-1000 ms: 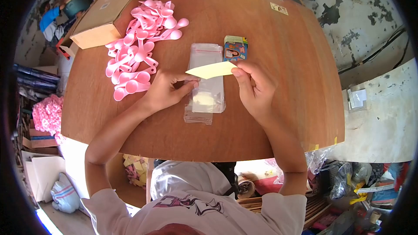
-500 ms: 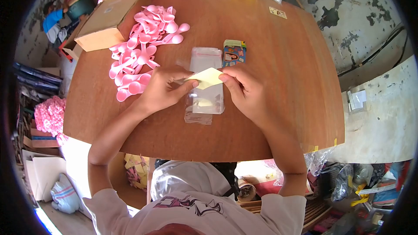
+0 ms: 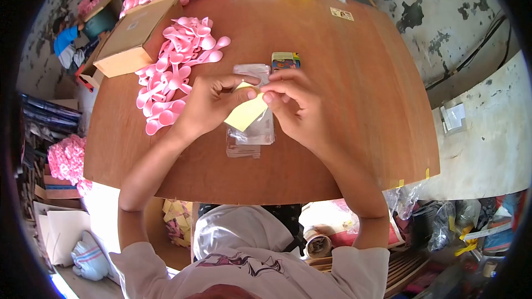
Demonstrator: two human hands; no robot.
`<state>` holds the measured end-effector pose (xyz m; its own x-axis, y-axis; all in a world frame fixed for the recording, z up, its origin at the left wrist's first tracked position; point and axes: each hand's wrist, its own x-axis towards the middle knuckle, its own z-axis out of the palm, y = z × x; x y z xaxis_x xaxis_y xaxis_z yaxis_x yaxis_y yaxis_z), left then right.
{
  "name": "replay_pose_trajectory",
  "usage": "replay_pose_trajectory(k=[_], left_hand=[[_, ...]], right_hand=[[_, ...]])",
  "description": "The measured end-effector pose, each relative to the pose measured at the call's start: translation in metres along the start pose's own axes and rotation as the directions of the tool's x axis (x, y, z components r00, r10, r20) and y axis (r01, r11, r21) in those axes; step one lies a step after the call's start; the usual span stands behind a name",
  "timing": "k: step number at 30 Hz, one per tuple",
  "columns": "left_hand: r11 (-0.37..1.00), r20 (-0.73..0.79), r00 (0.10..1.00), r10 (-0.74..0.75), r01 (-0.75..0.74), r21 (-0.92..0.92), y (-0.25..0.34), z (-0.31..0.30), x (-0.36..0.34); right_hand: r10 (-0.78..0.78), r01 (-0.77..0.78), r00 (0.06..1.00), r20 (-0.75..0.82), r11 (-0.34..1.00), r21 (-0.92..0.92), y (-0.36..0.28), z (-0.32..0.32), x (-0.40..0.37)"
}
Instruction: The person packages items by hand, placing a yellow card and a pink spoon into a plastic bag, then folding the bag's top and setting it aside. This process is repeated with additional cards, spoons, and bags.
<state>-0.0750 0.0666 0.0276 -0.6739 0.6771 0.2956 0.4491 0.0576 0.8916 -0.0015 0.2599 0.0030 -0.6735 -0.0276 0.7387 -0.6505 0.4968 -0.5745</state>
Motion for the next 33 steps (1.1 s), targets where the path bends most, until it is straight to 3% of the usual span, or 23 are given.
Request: replay_pose_trajectory(k=[3,6,8,10,12,14,16,17,18,20,22,24,26,28,30,31,32,33], left_hand=[[0.999,-0.065,0.998,0.026,-0.028,-0.024,-0.007,0.004,0.004],[0.994,-0.039,0.996,0.082,-0.085,-0.069,-0.007,0.005,0.008],[0.991,-0.009,0.993,0.119,-0.119,-0.055,-0.003,0.005,0.012],[0.987,0.016,0.988,0.156,-0.155,-0.042,0.0,0.006,0.015],[0.996,0.045,0.995,0.089,-0.089,0.005,0.0,0.009,0.016],[0.998,0.064,0.996,0.069,-0.069,0.002,-0.002,0.011,0.013],[0.965,0.052,0.969,0.243,-0.247,0.083,-0.009,0.015,0.008],[0.943,0.027,0.964,0.265,-0.265,0.2,-0.003,0.017,0.002],[0.944,0.027,0.965,0.262,-0.262,0.2,0.008,0.019,-0.007],[0.818,-0.146,0.879,0.453,-0.346,0.46,0.033,0.026,-0.029],[0.885,-0.045,0.903,0.427,-0.408,0.224,0.052,0.022,-0.063],[0.843,-0.013,0.882,0.471,-0.454,-0.289,0.064,0.022,-0.099],[0.493,-0.219,0.823,0.525,-0.504,-0.71,0.079,0.035,-0.12],[0.503,0.098,0.713,0.695,-0.384,-0.774,0.082,0.004,-0.123],[0.512,0.057,0.743,0.667,-0.402,-0.759,0.094,0.015,-0.127],[0.484,-0.166,0.783,0.599,-0.519,-0.704,0.102,0.03,-0.131],[0.471,-0.38,0.768,0.516,-0.625,-0.622,0.107,0.042,-0.132],[0.47,-0.39,0.765,0.513,-0.63,-0.618,0.108,0.055,-0.129]], right_hand=[[0.056,-0.058,0.998,0.029,0.996,0.072,0.001,0.002,-0.002],[0.078,-0.089,0.993,0.084,0.988,0.126,0.007,0.0,-0.001],[0.173,-0.208,0.976,0.133,0.921,0.328,0.009,0.001,-0.001],[0.231,-0.298,0.948,0.217,0.881,0.367,0.011,0.0,-0.005],[0.278,-0.388,0.91,0.308,0.834,0.392,0.013,0.0,-0.008],[0.351,-0.484,0.844,0.405,0.825,0.294,0.015,0.0,-0.012],[0.328,-0.458,0.843,0.427,0.853,0.249,0.021,0.001,-0.016],[0.307,-0.429,0.841,0.445,0.881,0.202,0.023,0.002,-0.018],[0.308,-0.431,0.84,0.446,0.879,0.204,0.018,0.004,-0.015],[0.311,-0.407,0.896,0.317,0.86,0.306,0.007,0.007,-0.011],[0.363,-0.45,0.881,0.303,0.84,0.303,0.013,0.008,-0.013],[0.416,-0.496,0.861,0.292,0.816,0.296,0.016,0.006,-0.012],[0.496,-0.558,0.817,0.293,0.809,0.185,0.012,0.003,-0.009],[0.482,-0.553,0.824,0.297,0.798,0.238,0.021,0.008,-0.017],[0.501,-0.564,0.809,0.308,0.81,0.164,0.012,0.009,-0.01],[0.505,-0.567,0.809,0.302,0.806,0.169,0.008,0.011,-0.01],[0.504,-0.57,0.803,0.318,0.805,0.164,0.009,0.012,-0.011],[0.509,-0.575,0.796,0.326,0.804,0.15,0.012,0.012,-0.012]])
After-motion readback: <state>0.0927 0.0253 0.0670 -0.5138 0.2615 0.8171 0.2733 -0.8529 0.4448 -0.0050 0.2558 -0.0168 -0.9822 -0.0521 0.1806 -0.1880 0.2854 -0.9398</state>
